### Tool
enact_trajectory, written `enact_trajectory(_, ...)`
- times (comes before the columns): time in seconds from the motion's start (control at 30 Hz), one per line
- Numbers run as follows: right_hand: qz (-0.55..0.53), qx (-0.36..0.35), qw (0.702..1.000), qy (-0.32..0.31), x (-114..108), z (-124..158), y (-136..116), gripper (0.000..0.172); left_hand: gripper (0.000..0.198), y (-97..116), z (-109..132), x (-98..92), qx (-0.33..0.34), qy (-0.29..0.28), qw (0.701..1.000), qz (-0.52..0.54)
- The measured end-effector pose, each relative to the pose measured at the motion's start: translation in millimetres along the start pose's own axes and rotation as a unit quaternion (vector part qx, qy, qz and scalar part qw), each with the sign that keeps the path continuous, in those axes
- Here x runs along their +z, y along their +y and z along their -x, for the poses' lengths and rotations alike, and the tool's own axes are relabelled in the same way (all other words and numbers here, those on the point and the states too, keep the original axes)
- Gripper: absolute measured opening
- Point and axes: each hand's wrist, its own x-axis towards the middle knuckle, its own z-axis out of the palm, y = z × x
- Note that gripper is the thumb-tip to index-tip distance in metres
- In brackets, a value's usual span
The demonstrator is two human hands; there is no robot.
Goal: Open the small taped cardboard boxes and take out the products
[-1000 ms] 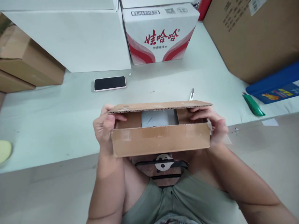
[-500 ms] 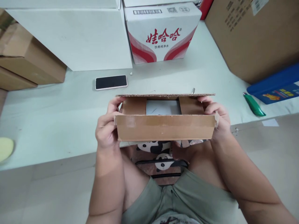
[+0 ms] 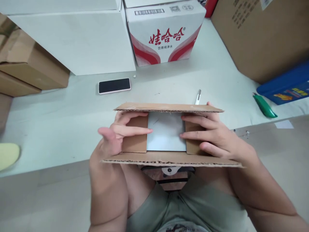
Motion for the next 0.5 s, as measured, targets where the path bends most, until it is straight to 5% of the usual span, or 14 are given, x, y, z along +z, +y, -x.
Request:
enact_trajectory(0.13, 0.005, 0.001, 1.000, 0.013, 2, 1, -2, 0.052, 0.098, 4, 1, -0.3, 0.005, -0.073, 0.997, -0.027)
enact_trajectory(0.4, -0.070, -0.029, 0.986, 0.151, 20, 7, 14, 0.038, 0.094, 7, 12, 1.8, 0.006, -0.041, 0.999, -0.023)
enact_trajectory(0.5, -0.093, -0.044, 0.976, 0.190, 26, 7, 16, 0.032, 0.082, 12, 16, 11.7, -0.024, 0.025, 0.997, 0.068)
